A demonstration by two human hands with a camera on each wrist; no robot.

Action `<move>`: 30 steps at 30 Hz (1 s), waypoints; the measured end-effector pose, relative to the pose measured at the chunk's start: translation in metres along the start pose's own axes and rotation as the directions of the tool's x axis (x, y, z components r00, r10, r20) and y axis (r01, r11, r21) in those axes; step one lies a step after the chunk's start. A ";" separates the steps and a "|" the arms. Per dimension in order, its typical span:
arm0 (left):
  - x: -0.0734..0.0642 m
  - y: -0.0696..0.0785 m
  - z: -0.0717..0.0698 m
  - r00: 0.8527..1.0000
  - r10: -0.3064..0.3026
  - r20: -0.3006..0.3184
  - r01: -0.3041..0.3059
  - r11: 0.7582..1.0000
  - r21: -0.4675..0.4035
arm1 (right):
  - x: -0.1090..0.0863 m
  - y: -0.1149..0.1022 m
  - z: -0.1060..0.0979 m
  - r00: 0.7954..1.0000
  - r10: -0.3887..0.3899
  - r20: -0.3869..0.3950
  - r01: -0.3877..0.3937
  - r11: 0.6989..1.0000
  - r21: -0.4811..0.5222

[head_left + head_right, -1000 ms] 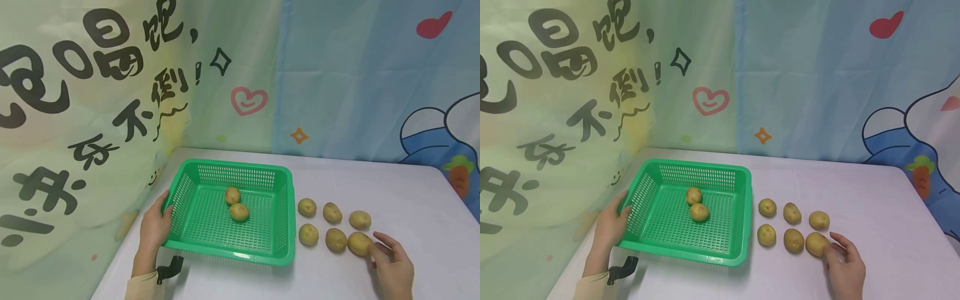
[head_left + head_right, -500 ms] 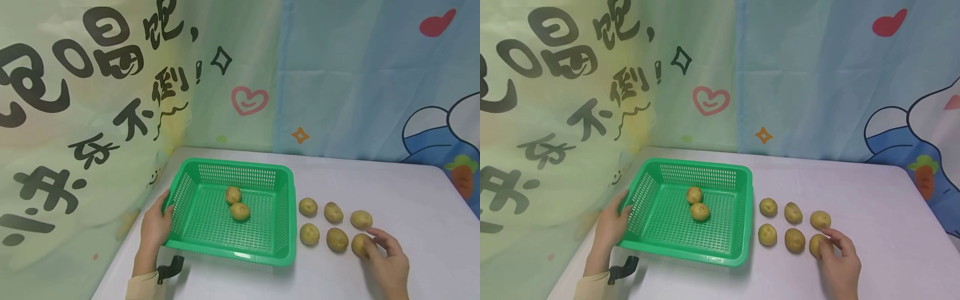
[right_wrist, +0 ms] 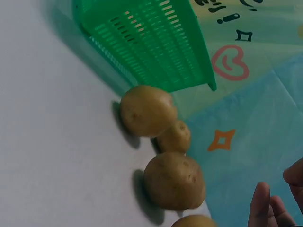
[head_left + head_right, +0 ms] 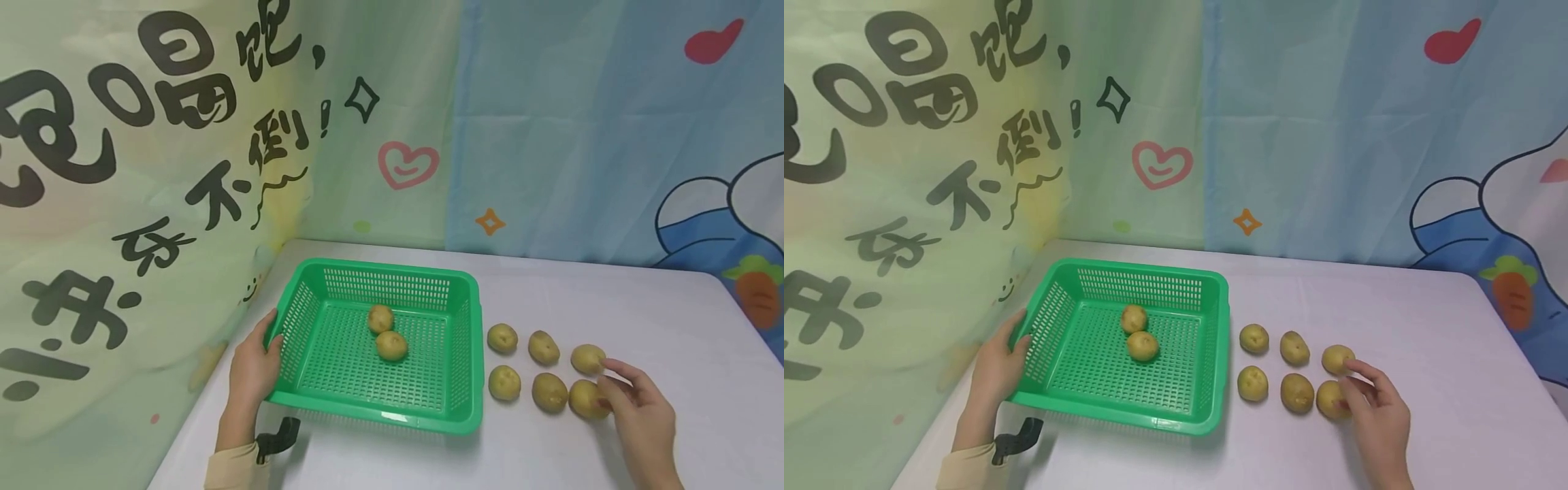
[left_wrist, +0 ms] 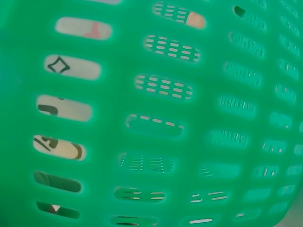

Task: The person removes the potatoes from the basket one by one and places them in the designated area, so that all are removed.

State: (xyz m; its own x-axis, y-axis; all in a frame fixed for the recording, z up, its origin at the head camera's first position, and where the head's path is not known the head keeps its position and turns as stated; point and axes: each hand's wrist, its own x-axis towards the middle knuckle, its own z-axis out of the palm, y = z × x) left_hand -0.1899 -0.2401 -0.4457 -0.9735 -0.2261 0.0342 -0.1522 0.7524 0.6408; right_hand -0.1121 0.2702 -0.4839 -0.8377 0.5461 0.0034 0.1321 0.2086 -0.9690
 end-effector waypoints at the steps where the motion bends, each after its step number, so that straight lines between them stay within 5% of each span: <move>1: 0.000 0.000 0.000 1.000 0.002 -0.003 -0.002 1.000 0.000 | 0.000 -0.003 0.001 1.000 -0.023 0.014 0.022 0.999 0.050; 6: 0.000 0.000 0.000 1.000 0.008 -0.009 -0.008 1.000 -0.002 | -0.001 -0.018 0.010 0.994 -0.079 0.071 0.062 0.975 0.214; 12: -0.001 0.001 0.000 1.000 0.012 -0.016 -0.012 1.000 0.000 | -0.005 -0.038 0.029 0.977 -0.143 0.160 0.135 0.989 0.062; 15: -0.001 0.000 0.000 1.000 0.009 -0.007 -0.009 1.000 -0.001 | -0.007 -0.046 0.043 0.952 -0.201 0.228 0.183 0.978 0.098; 22: -0.001 -0.001 0.001 1.000 0.014 0.001 -0.014 1.000 -0.007 | -0.014 -0.056 0.068 0.855 -0.341 0.391 0.239 0.928 0.287; 30: -0.001 -0.001 0.001 1.000 0.023 -0.012 -0.023 1.000 0.006 | -0.024 -0.061 0.089 0.704 -0.417 0.574 0.222 0.898 0.380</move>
State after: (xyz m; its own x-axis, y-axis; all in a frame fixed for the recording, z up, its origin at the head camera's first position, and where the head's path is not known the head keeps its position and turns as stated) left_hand -0.1892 -0.2400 -0.4467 -0.9747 -0.2160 0.0584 -0.1307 0.7613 0.6351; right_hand -0.1475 0.1721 -0.4464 -0.9495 -0.1684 0.2648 -0.2686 -0.0002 -0.9632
